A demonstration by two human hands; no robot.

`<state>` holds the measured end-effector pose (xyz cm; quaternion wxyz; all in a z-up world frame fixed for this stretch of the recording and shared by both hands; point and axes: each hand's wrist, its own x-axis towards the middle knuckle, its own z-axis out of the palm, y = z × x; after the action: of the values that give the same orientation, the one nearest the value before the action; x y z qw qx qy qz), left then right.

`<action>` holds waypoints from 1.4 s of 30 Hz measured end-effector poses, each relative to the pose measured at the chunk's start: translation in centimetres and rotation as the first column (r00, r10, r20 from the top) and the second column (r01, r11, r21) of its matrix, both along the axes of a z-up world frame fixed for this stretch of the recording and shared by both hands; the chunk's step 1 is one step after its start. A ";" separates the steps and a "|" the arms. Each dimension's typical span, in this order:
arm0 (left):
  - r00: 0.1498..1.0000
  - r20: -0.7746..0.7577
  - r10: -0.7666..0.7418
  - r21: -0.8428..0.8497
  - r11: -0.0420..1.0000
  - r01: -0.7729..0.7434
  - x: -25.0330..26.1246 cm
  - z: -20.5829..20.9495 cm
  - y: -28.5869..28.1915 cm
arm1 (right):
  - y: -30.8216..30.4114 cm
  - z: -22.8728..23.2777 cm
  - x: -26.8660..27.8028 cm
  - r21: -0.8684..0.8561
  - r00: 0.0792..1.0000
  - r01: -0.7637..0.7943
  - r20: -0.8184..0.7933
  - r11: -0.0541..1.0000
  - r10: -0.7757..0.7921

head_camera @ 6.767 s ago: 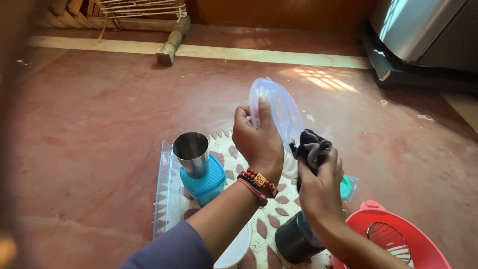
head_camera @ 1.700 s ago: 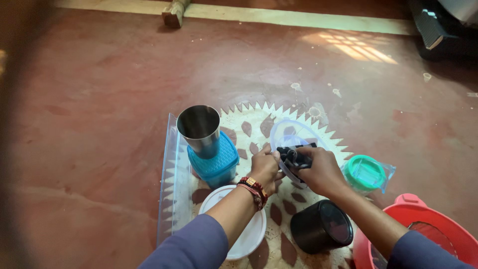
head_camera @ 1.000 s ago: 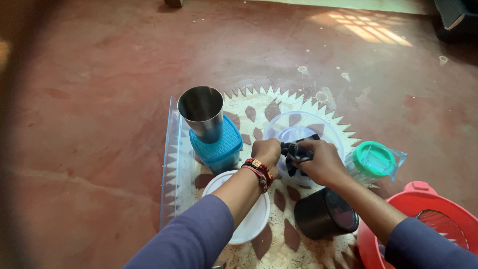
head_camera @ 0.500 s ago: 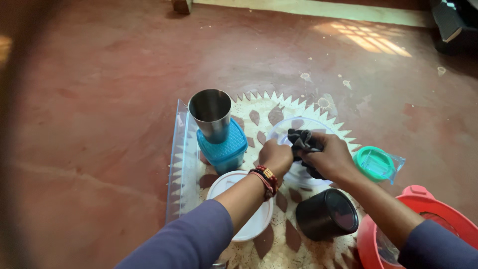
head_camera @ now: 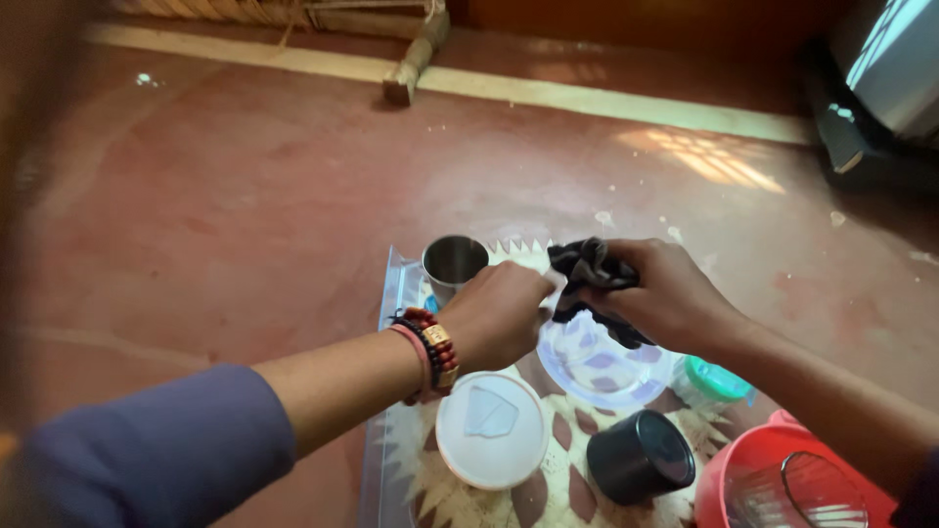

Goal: The person sits on the floor and wipes several kitchen items with a dark cloth. They wipe a glass tumbler, a black mug, a green-lidded jar, a plastic lid, a metal cup, a white lid, and a blue-lidded container, placing each item back on the floor after wiping.

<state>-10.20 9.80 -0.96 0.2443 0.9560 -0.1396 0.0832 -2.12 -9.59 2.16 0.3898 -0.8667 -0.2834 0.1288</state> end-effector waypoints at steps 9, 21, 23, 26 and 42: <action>0.996 0.029 -0.081 0.461 0.885 0.059 0.8 -0.4 4.6 | 5.3 3.3 -1.2 -0.268 0.936 -0.148 0.274 0.952 0.222; 0.825 -0.089 0.557 0.097 0.830 -0.550 -0.5 -2.1 4.8 | 7.1 -1.0 0.0 -0.159 0.948 0.044 0.319 0.986 0.009; 0.836 0.016 0.549 0.015 0.836 -0.549 -0.1 -4.1 5.1 | 7.6 -1.5 0.2 -0.129 0.954 0.046 0.300 0.991 -0.005; 0.835 0.048 0.548 -0.100 0.834 -0.542 0.3 -5.3 6.1 | 8.6 -1.6 -0.2 -0.075 0.977 0.065 0.206 0.995 -0.048; 0.841 -0.532 0.101 -0.775 0.341 -0.532 3.4 -3.3 3.9 | 2.3 1.8 -5.6 0.112 0.972 0.007 0.232 0.994 -0.033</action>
<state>-6.78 13.67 -4.26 0.7200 0.6720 0.1732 -0.0011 -7.67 -7.25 3.96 0.4022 -0.8558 -0.3253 0.0064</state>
